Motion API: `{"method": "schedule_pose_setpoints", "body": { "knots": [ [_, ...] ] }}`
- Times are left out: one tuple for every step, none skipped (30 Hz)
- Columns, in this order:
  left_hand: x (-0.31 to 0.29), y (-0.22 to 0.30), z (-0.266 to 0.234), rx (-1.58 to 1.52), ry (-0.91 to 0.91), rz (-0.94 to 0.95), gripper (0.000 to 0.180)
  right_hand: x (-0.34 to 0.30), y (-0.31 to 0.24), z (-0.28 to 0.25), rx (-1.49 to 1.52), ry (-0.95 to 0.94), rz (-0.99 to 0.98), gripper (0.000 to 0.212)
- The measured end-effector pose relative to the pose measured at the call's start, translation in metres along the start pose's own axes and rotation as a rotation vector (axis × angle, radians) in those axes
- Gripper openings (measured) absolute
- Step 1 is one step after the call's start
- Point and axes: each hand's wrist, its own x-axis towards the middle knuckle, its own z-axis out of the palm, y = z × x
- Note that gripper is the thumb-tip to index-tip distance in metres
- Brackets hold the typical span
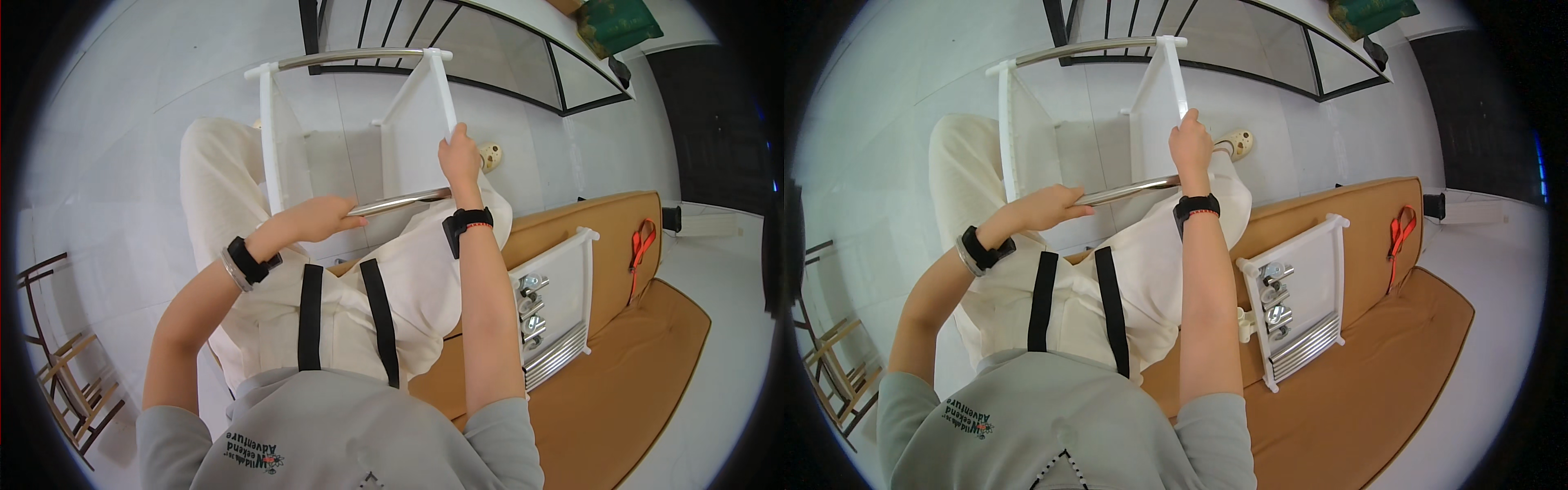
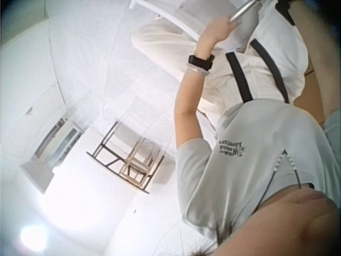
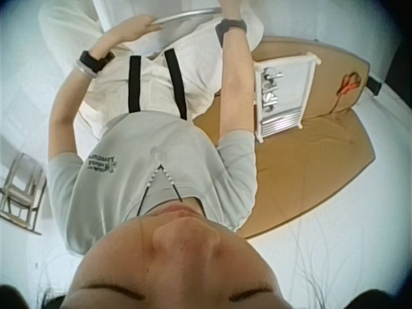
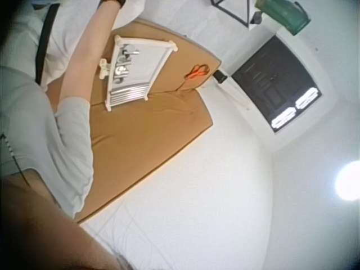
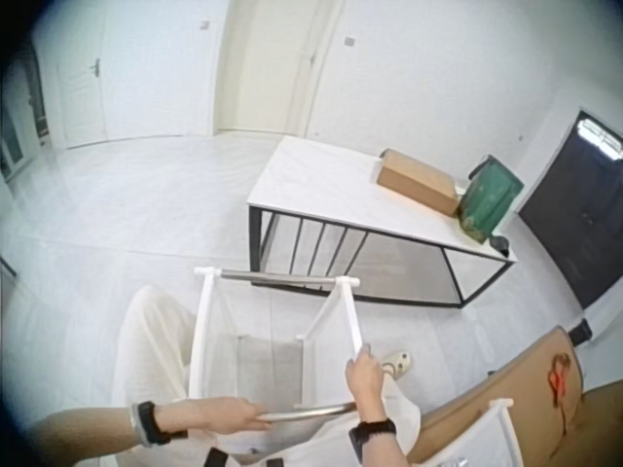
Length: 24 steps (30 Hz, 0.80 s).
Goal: Assembling a white plastic rolling cart by fitting metal poles into the frame components.
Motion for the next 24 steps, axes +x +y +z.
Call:
{"method": "schedule_pose_setpoints", "body": {
  "knots": [
    [0.002, 0.0, -0.005, 0.001, -0.003, 0.0, 0.046, 0.0, -0.001, 0.001, -0.007, 0.005, 0.0, 0.022],
    [0.003, 0.001, -0.01, -0.08, -0.11, -0.071, 0.045, 0.001, -0.002, 0.001, -0.005, 0.005, 0.003, 0.022],
    [0.003, 0.004, -0.016, -0.161, -0.217, -0.141, 0.045, 0.0, -0.003, 0.002, -0.009, 0.001, 0.005, 0.022],
    [0.003, 0.009, -0.02, -0.159, -0.22, -0.14, 0.045, 0.0, -0.003, 0.002, -0.014, -0.002, 0.008, 0.022],
    [0.003, 0.014, -0.025, -0.182, -0.263, -0.197, 0.045, 0.0, -0.003, 0.002, -0.013, -0.001, 0.011, 0.022],
    [0.002, 0.016, -0.027, -0.204, -0.304, -0.254, 0.045, 0.0, -0.003, 0.003, -0.026, -0.001, 0.013, 0.022],
    [0.002, 0.015, -0.026, -0.202, -0.304, -0.254, 0.045, 0.0, -0.003, 0.004, -0.038, -0.001, 0.014, 0.022],
    [0.003, 0.013, -0.023, -0.19, -0.278, -0.242, 0.047, 0.0, -0.003, 0.004, -0.037, 0.001, 0.014, 0.022],
    [0.002, 0.011, -0.02, -0.177, -0.253, -0.232, 0.049, 0.0, -0.002, 0.004, -0.026, 0.006, 0.0, 0.022],
    [0.0, 0.012, -0.014, -0.176, -0.253, -0.234, 0.049, 0.0, -0.001, 0.005, -0.015, 0.011, -0.015, 0.022],
    [-0.003, 0.015, -0.004, 0.029, -0.068, -0.183, 0.044, 0.001, 0.0, 0.004, -0.012, 0.011, -0.016, 0.022],
    [-0.005, 0.018, 0.005, 0.235, 0.115, -0.13, 0.039, 0.0, 0.001, 0.002, -0.03, 0.011, 0.001, 0.022],
    [-0.006, 0.022, 0.015, 0.235, 0.115, -0.133, 0.039, 0.0, 0.003, 0.001, -0.049, 0.01, 0.015, 0.022],
    [-0.004, 0.028, 0.025, 0.419, 0.333, -0.088, 0.034, 0.001, 0.005, 0.001, -0.047, 0.008, 0.013, 0.022],
    [0.0, 0.034, 0.035, 0.601, 0.553, -0.037, 0.03, 0.002, 0.01, 0.0, -0.036, 0.01, 0.014, 0.022],
    [0.006, 0.037, 0.045, 0.6, 0.555, -0.038, 0.03, 0.002, 0.011, 0.0, -0.026, 0.011, 0.012, 0.021],
    [0.014, 0.038, 0.055, 0.686, 0.653, -0.022, 0.027, 0.002, 0.011, 0.0, -0.028, 0.012, 0.01, 0.021],
    [0.019, 0.04, 0.062, 0.774, 0.75, -0.011, 0.024, 0.001, 0.008, 0.0, -0.031, 0.015, 0.01, 0.021],
    [0.024, 0.04, 0.065, 0.774, 0.753, -0.016, 0.024, 0.0, 0.005, 0.0, -0.035, 0.019, 0.011, 0.021],
    [0.03, 0.039, 0.067, 0.817, 0.756, -0.02, 0.025, 0.001, 0.002, 0.0, -0.035, 0.019, 0.006, 0.021],
    [0.034, 0.038, 0.068, 0.858, 0.759, -0.018, 0.025, 0.001, 0.0, 0.001, -0.027, 0.009, 0.015, 0.021],
    [0.037, 0.036, 0.068, 0.857, 0.761, -0.017, 0.025, 0.001, 0.0, 0.001, -0.018, -0.001, 0.024, 0.021],
    [0.038, 0.033, 0.068, 0.805, 0.721, -0.021, 0.025, 0.001, 0.0, 0.0, -0.019, 0.001, 0.023, 0.021],
    [0.039, 0.032, 0.067, 0.754, 0.68, -0.022, 0.025, 0.0, 0.001, 0.0, -0.017, -0.002, 0.025, 0.021]
  ]
}}
